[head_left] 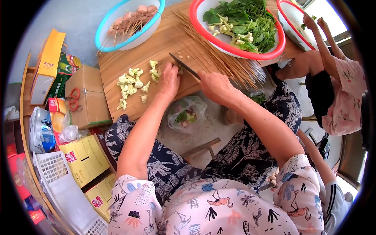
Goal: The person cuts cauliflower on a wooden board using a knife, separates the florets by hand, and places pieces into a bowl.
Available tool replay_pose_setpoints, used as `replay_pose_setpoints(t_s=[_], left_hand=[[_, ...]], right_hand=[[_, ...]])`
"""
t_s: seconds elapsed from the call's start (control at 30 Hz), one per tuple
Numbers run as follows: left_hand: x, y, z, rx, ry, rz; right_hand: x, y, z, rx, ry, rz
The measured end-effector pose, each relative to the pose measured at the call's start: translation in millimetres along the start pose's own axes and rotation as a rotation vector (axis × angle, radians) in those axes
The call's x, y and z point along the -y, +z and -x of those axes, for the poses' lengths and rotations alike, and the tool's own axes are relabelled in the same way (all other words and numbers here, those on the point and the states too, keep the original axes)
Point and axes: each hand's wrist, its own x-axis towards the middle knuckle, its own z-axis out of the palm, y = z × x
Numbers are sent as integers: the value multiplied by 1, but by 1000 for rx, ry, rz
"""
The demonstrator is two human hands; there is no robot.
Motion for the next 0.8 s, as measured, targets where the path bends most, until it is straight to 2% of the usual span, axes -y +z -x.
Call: replay_pose_setpoints(t_s=[0.2, 0.27, 0.3, 0.37, 0.4, 0.5, 0.63, 0.7, 0.73, 0.8], left_hand=[[8, -10, 7, -47, 53, -9], [14, -20, 11, -57, 82, -44], [17, -21, 13, -62, 78, -50], [20, -21, 19, -57, 151, -298], [17, -23, 23, -57, 149, -304], [13, -23, 36, -44, 328, -324], [38, -28, 30, -96, 306, -473], [56, -40, 26, -223, 86, -426], [62, -47, 25, -222, 89, -427], [73, -60, 22, -331, -182, -199]], right_hand=[[-4, -8, -6, -8, 99, 19], [-9, -12, -7, -71, 142, -52], [-9, -16, -5, -85, 119, -88], [-5, -22, -1, -82, 113, -120], [-4, -24, 1, -79, 116, -153], [-5, -22, 2, -70, 77, -148], [-6, -20, 3, -62, 36, -143], [-6, -20, 4, -68, 41, -141], [-6, -21, 4, -74, 46, -139], [-8, -21, 5, -83, 44, -141]])
